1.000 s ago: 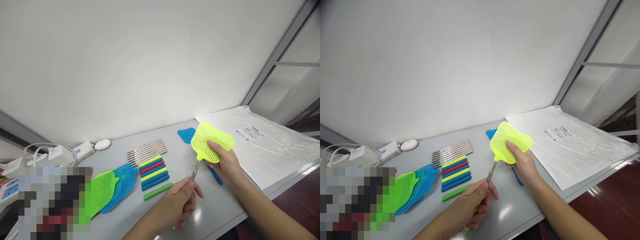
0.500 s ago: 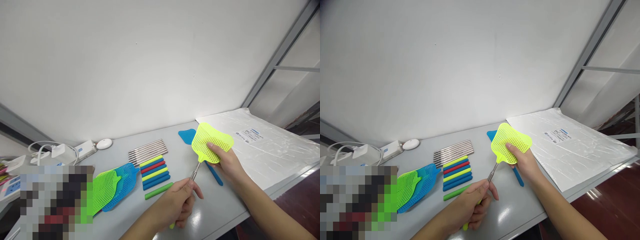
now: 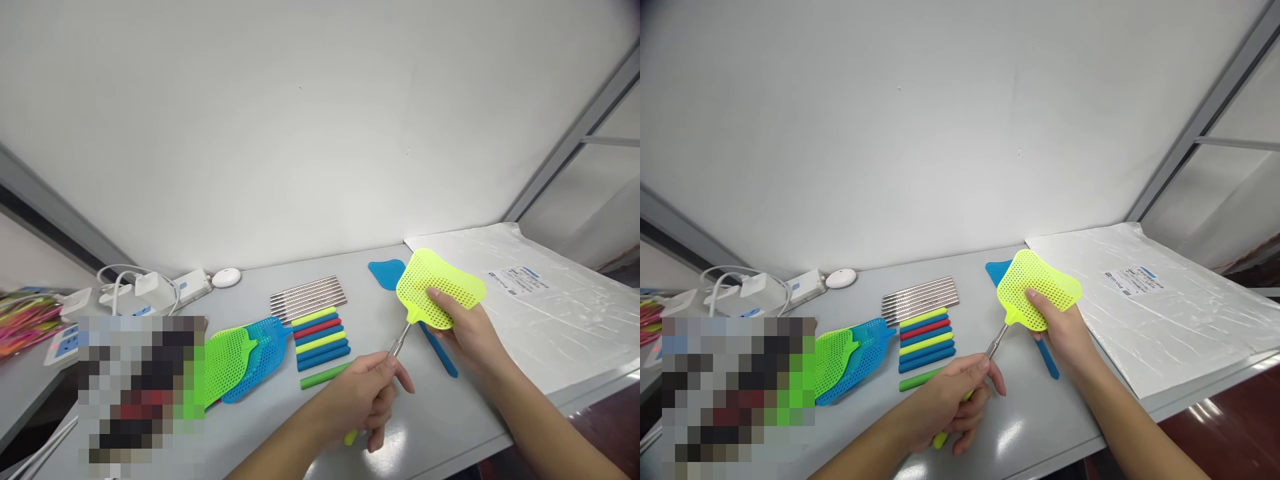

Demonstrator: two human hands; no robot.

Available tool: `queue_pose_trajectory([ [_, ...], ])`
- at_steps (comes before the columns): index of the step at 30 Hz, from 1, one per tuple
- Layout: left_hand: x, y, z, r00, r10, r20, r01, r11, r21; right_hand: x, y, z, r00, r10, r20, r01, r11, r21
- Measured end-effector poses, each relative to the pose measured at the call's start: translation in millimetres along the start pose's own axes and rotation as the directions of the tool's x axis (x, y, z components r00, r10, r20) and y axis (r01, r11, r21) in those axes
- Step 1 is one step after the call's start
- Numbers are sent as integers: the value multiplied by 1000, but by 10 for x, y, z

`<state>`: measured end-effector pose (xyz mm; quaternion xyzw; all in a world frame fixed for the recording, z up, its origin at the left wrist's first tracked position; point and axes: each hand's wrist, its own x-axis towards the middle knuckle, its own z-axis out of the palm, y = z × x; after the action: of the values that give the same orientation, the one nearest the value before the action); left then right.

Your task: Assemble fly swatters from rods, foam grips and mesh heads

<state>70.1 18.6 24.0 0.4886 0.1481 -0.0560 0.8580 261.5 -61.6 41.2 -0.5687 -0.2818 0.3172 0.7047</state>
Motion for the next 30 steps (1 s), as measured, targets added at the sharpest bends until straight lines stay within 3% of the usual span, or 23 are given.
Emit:
queue_pose_trajectory([
  [6, -9, 27, -21, 1000, -10, 29, 9, 1000, 26, -11, -11, 12, 999, 19, -31, -19, 1000, 2],
  [10, 13, 39, -96, 991, -47, 127, 48, 999, -3, -35, -22, 18, 999, 28, -39, -28, 1000, 13],
  [19, 334, 38, -216, 916, -190, 353, 200, 980, 10, -61, -11, 20, 1000, 13, -3, -13, 999, 45],
  [24, 484, 7, -90, 938, -159, 309, 167, 986, -2, -46, -2, -2, 1000, -8, -11, 9, 998, 65],
  [30, 293, -119, 59, 997, 9, 82, -8, 1000, -15, -21, 63, -20, 999, -13, 49, 12, 1000, 18],
])
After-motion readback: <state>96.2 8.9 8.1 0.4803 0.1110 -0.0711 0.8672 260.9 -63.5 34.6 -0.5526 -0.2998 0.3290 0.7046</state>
